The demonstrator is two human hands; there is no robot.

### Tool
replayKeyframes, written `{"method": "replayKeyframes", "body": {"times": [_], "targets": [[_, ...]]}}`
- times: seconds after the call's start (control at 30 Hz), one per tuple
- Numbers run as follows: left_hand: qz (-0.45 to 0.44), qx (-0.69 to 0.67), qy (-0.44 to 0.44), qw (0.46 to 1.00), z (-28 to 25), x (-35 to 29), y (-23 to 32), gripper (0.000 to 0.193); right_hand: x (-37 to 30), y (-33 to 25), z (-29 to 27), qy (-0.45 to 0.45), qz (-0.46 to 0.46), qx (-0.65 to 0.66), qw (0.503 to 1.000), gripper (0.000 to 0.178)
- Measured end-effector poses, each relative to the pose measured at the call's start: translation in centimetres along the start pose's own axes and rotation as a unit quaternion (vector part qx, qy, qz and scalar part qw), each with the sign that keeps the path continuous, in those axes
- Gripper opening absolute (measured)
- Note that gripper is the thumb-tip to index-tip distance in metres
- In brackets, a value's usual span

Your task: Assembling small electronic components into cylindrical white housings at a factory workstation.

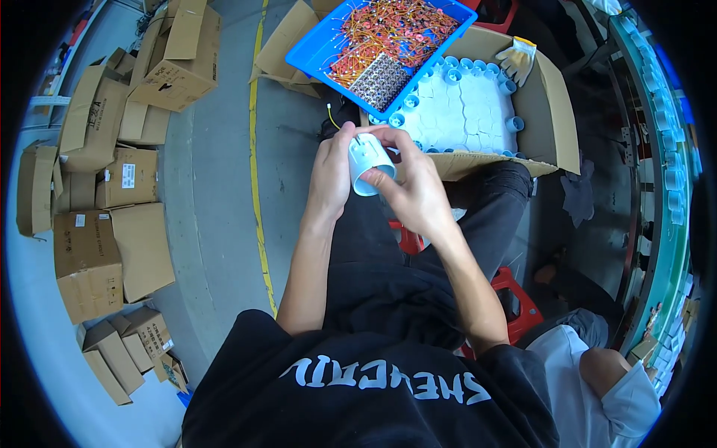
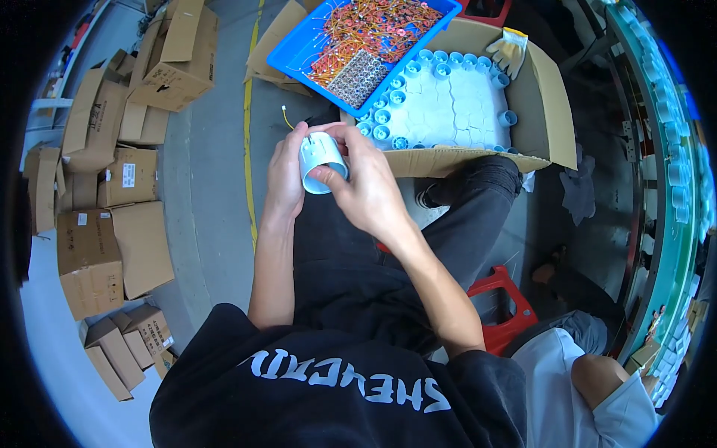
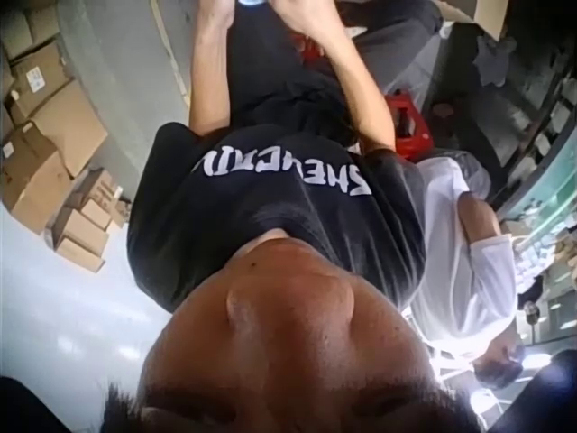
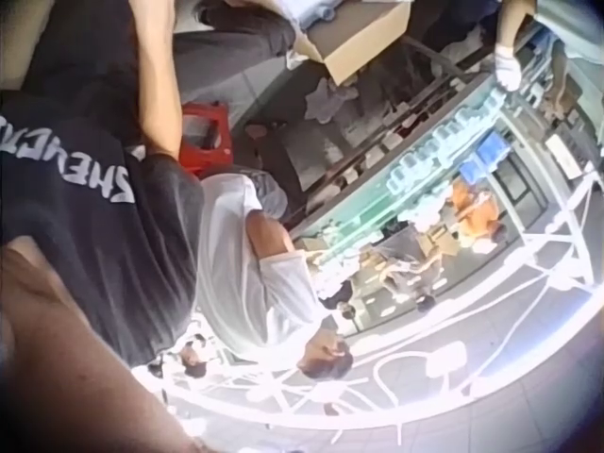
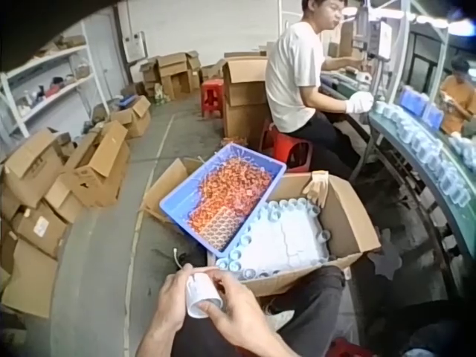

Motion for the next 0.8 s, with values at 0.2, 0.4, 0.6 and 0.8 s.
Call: {"method": "replayKeyframes", "body": {"times": [0.2,0.4,0.6,0.8], "targets": [[-0.016,-0.035,0.018,0.999,-0.3,0.0,-0.2,0.047,-1.2,-1.7,0.0,0.099,-0.101,-0.115,0.983,0.049],[-0.064,-0.052,0.082,0.993,-1.4,-0.5,-0.3,0.036,-1.6,-3.0,-0.2,0.077,-0.106,-0.110,0.985,0.048],[-0.020,0.046,0.095,0.994,-1.1,-0.7,1.8,0.045,-1.3,-2.2,-0.5,0.059,-0.052,-0.064,0.995,0.048],[-0.003,0.063,0.073,0.995,-1.0,-0.2,2.2,0.047,-1.3,-2.0,0.1,0.090,-0.086,-0.072,0.990,0.049]]}}
Point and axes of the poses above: each hand's wrist, its own x-axis towards the middle knuckle, its own z-axis out of the palm, y = z × x, the point moved 10 cm from there along x, towards the middle knuckle, and after that the axes turned 13 degrees about z, right-handed, at the moved point
